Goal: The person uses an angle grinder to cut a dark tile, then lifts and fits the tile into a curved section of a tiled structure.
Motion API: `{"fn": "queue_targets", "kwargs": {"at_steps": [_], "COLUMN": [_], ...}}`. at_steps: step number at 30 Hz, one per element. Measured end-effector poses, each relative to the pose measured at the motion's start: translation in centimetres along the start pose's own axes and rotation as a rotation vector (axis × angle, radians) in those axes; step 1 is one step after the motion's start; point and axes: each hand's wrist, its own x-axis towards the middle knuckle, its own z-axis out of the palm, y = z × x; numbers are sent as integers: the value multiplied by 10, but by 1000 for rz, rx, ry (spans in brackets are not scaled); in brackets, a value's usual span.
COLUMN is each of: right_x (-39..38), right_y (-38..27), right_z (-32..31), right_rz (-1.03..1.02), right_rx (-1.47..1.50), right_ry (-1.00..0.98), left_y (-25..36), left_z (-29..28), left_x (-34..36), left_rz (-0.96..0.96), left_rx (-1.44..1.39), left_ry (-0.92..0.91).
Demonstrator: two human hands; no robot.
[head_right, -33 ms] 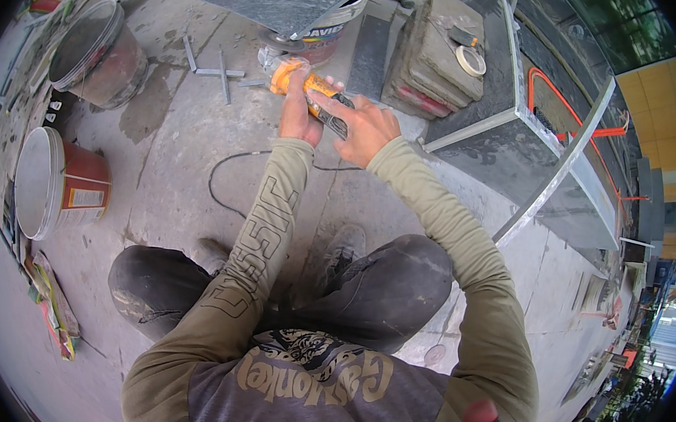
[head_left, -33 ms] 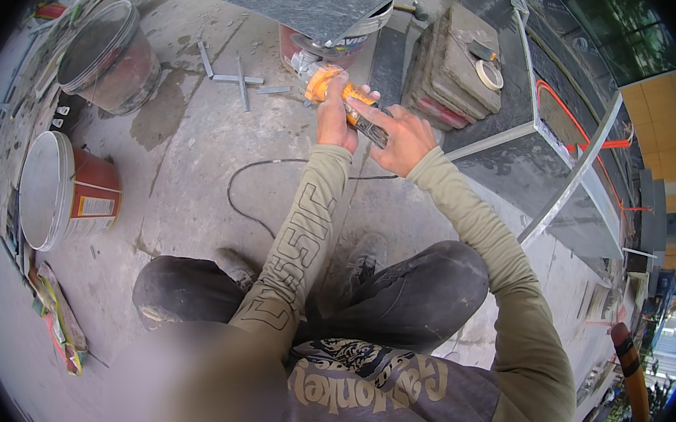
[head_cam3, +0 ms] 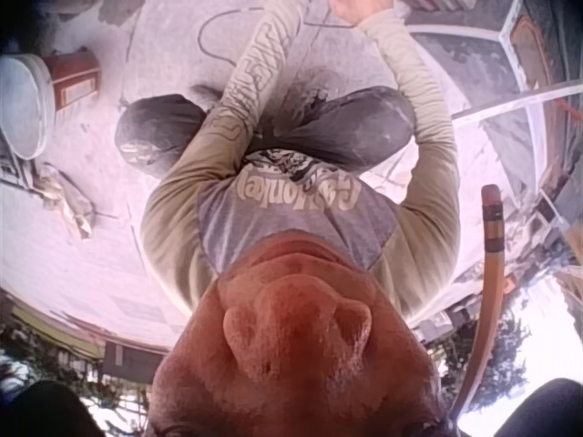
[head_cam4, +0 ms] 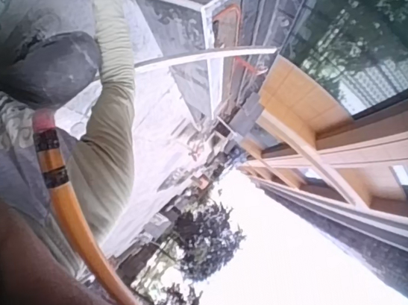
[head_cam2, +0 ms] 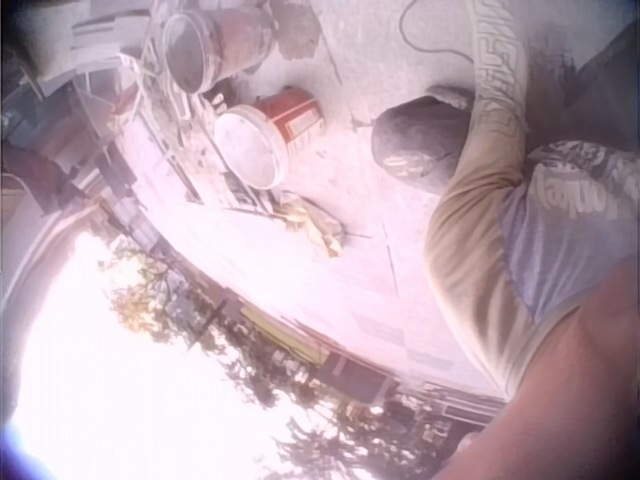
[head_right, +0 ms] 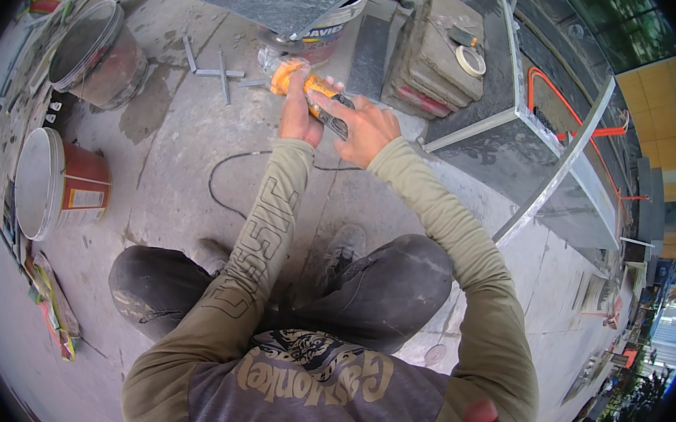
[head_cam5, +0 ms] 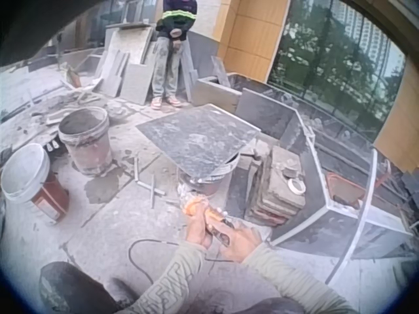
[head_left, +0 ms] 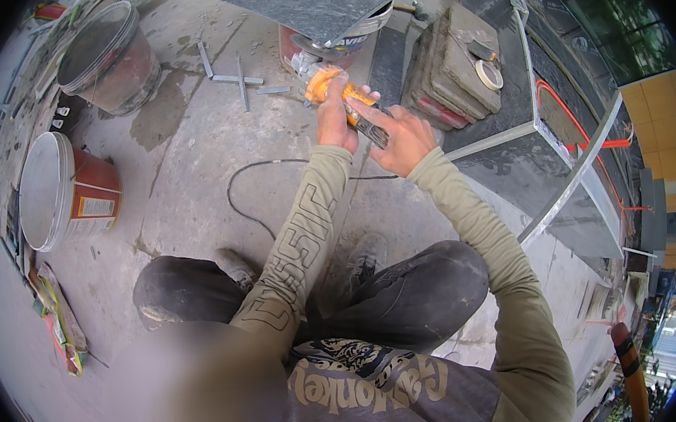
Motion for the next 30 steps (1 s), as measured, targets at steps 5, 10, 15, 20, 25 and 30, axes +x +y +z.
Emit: {"fn": "queue_targets", "kwargs": {"at_steps": [5,10,15,20,25,30], "right_x": [1,25,41,21,10,25], "right_y": [3,-9,-21,-14,-16,-20], "right_z": [4,13,11,8,5,9], "right_rz": [-15,-36,10,-14,4,8], "right_rx": [-3,21,26,37,53,26], "right_ry": [5,12,-14,-11,23,23], "left_y": [1,28,47,33,22,38], "left_z": [-2,-6,-7,-7,-1,-2], "left_x": [0,7,14,1,-5,4], "left_rz": [17,71,69,38,21,33], "left_rx": [6,33,89,100,51,61], "left_ry": [-19,-50,-60,-34,17,5]}}
